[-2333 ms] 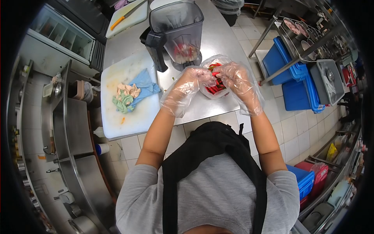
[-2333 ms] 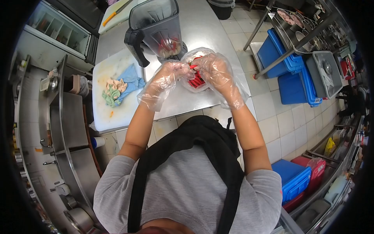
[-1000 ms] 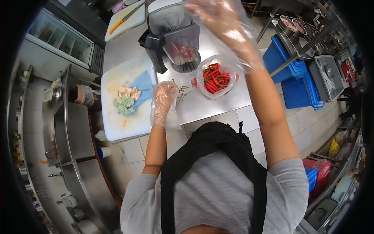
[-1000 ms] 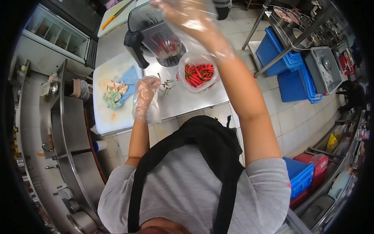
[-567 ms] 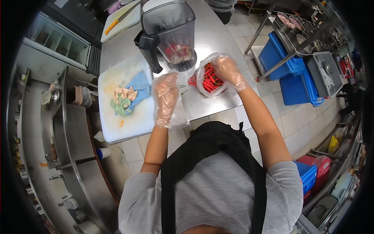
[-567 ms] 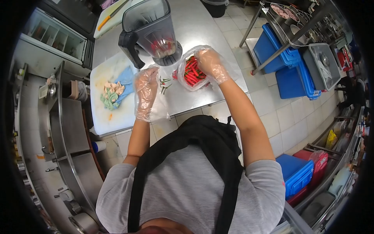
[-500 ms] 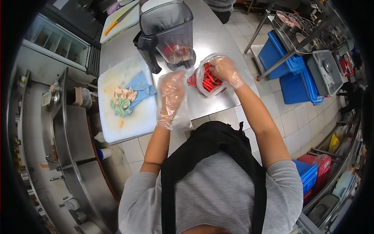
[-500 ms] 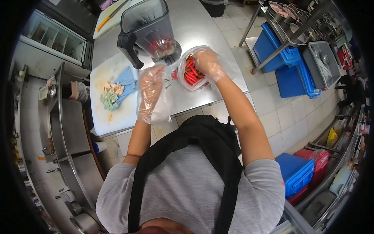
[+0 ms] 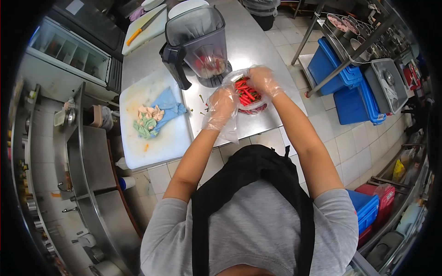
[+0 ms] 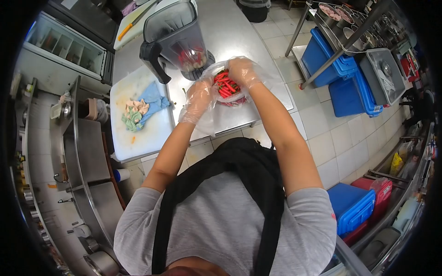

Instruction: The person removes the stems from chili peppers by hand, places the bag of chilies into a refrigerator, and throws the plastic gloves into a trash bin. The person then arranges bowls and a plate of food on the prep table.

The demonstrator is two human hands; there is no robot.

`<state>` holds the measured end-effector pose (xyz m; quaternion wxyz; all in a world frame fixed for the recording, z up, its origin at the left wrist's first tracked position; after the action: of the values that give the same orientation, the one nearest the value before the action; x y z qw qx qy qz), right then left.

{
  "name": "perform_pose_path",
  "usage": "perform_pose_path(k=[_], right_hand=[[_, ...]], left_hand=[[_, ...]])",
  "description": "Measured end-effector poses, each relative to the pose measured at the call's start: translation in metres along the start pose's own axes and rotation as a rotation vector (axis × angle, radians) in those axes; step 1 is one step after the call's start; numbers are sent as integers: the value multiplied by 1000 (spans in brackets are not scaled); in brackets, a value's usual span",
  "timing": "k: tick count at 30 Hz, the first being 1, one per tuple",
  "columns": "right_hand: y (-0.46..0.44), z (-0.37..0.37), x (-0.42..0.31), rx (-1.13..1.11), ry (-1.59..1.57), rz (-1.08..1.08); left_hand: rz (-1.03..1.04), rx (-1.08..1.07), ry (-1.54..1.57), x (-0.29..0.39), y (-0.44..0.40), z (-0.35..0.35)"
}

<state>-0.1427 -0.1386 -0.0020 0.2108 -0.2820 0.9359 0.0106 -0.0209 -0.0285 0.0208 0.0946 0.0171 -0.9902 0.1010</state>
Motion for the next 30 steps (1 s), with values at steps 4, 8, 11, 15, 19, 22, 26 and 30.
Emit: perform_pose_path(k=[4, 8, 11, 15, 19, 22, 26, 30], right_hand=[[5, -5, -2, 45, -22, -54], [18, -32, -15, 141, -214, -415], [23, -48, -33, 39, -98, -369], [29, -59, -41, 55, -138, -425], [38, -61, -34, 3, -345, -338], [38, -52, -23, 7, -506, -249], [40, -56, -26, 29, -414, -344], [38, -63, -26, -127, -395, -363]], left_hand=[[21, -45, 57, 0, -1, -5], [120, 168, 158, 8, -4, -21], [100, 72, 133, 10, -9, -28], [87, 131, 213, 7, -10, -32], [99, 242, 306, 3, -9, -32], [186, 255, 296, 5, -9, -30], [248, 120, 69, 9, -11, -36], [372, 162, 389, 2, -14, -32]])
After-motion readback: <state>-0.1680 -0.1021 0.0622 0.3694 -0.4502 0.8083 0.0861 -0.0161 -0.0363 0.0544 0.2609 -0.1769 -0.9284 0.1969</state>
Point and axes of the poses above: each hand's wrist, its own y-axis away from the middle knuckle, its own z-axis out of the palm, x = y × z, the point moved 4 cm from there along -y, towards the middle knuckle, and after that the axes turned 12 degrees about -y, right-handed, at the moved point
